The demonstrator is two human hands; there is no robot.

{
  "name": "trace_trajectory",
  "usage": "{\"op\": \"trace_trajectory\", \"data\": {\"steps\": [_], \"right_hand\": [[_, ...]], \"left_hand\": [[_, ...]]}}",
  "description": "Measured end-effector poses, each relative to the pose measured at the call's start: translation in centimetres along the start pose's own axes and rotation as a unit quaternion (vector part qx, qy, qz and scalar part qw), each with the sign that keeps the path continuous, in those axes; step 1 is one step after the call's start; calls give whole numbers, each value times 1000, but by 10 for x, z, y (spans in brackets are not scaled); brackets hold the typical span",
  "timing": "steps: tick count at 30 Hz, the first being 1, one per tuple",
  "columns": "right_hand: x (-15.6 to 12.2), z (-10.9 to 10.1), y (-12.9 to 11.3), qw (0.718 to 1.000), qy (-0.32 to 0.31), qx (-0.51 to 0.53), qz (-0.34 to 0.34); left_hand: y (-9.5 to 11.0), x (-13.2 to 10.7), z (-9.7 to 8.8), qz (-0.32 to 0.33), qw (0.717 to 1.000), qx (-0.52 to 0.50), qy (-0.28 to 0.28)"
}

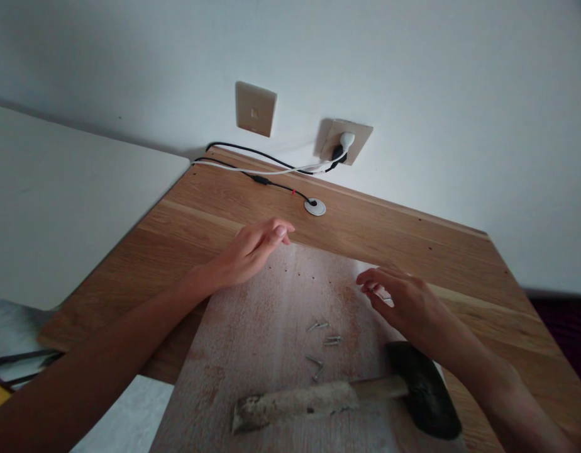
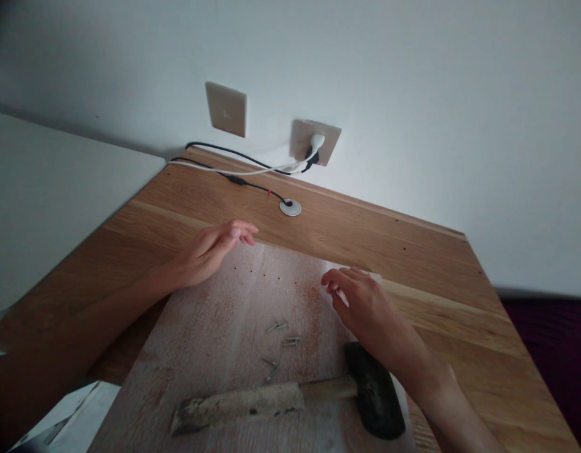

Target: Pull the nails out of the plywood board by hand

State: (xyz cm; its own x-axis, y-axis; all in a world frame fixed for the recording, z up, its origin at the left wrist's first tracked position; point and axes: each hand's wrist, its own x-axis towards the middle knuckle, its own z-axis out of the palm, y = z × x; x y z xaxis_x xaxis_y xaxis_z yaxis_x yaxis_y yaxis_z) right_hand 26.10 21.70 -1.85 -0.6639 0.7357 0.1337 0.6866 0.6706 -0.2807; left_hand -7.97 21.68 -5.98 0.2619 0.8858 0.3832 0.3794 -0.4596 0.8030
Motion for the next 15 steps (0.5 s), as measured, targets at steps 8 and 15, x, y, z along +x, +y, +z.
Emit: {"op": "trace_trajectory", "data": {"steps": [8, 15], "right_hand": [[-3, -3, -1, 1000, 8, 26, -12], [-8, 1, -54, 980, -83, 177, -41]], "left_hand": [[1, 0, -1, 0, 1000, -1, 1], [2, -1, 1, -22, 1000, -1, 2]]}}
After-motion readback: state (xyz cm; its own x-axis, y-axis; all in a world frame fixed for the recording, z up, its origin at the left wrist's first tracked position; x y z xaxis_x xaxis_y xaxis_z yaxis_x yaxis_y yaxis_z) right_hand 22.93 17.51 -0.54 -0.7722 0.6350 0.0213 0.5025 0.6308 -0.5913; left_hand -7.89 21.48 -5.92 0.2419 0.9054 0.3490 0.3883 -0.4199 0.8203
